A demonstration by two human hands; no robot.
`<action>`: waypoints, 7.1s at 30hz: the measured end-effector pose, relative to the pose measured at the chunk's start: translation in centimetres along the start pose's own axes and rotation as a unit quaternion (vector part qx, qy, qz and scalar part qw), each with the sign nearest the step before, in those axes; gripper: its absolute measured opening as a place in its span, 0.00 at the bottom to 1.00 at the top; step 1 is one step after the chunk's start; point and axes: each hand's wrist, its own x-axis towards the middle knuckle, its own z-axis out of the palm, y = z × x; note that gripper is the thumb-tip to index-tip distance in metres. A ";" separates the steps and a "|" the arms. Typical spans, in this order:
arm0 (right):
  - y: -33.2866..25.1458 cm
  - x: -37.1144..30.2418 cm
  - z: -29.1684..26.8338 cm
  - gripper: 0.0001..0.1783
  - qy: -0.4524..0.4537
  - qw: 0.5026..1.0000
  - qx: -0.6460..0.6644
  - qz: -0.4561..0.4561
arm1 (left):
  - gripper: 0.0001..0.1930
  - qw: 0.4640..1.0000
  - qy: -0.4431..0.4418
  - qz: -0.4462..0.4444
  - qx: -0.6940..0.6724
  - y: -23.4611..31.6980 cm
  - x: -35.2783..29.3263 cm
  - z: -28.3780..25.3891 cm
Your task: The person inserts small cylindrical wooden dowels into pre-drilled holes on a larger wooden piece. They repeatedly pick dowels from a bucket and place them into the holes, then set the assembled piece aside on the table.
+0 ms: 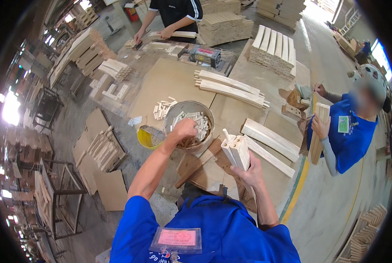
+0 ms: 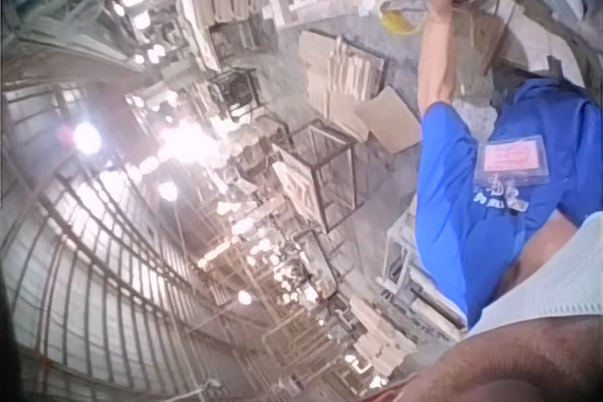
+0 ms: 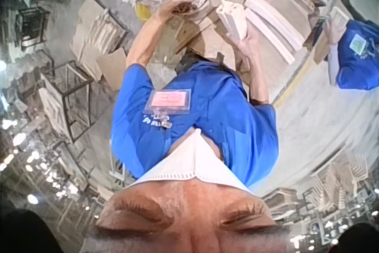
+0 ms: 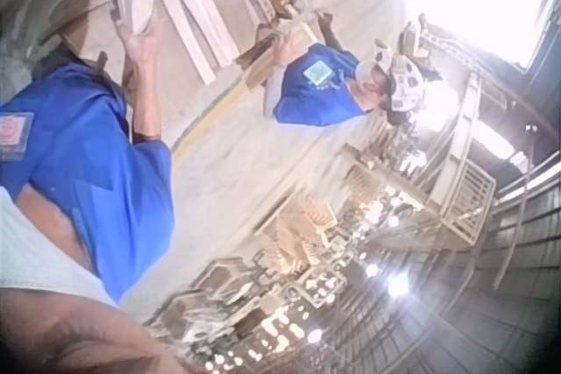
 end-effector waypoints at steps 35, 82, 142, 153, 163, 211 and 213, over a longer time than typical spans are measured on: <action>3.8 1.0 3.4 0.31 0.105 0.978 -0.168 -0.059 | 0.06 0.759 0.139 -0.052 -0.634 13.7 -10.2 -3.1; 0.0 0.1 1.9 0.32 -0.081 0.943 -0.271 -0.177 | 0.08 0.934 0.137 0.247 -0.218 11.2 -15.3 -11.2; 0.6 -0.3 3.1 0.32 0.004 0.973 -0.211 -0.090 | 0.07 0.857 0.296 0.115 -0.405 12.9 -14.0 -6.3; -0.3 0.2 3.7 0.32 0.001 0.981 -0.195 -0.027 | 0.07 0.850 0.352 0.173 -0.351 12.7 -12.7 -6.3; -0.8 0.2 3.3 0.31 -0.007 0.983 -0.184 -0.027 | 0.09 0.841 0.296 0.189 -0.412 12.3 -11.9 -6.3; -0.9 -1.4 1.4 0.30 0.085 0.980 -0.140 -0.112 | 0.03 0.870 0.217 0.248 -0.366 16.4 -12.8 -10.7; -0.8 -1.3 1.4 0.31 0.096 0.980 -0.135 -0.108 | 0.03 0.887 0.229 0.264 -0.302 16.5 -12.8 -11.6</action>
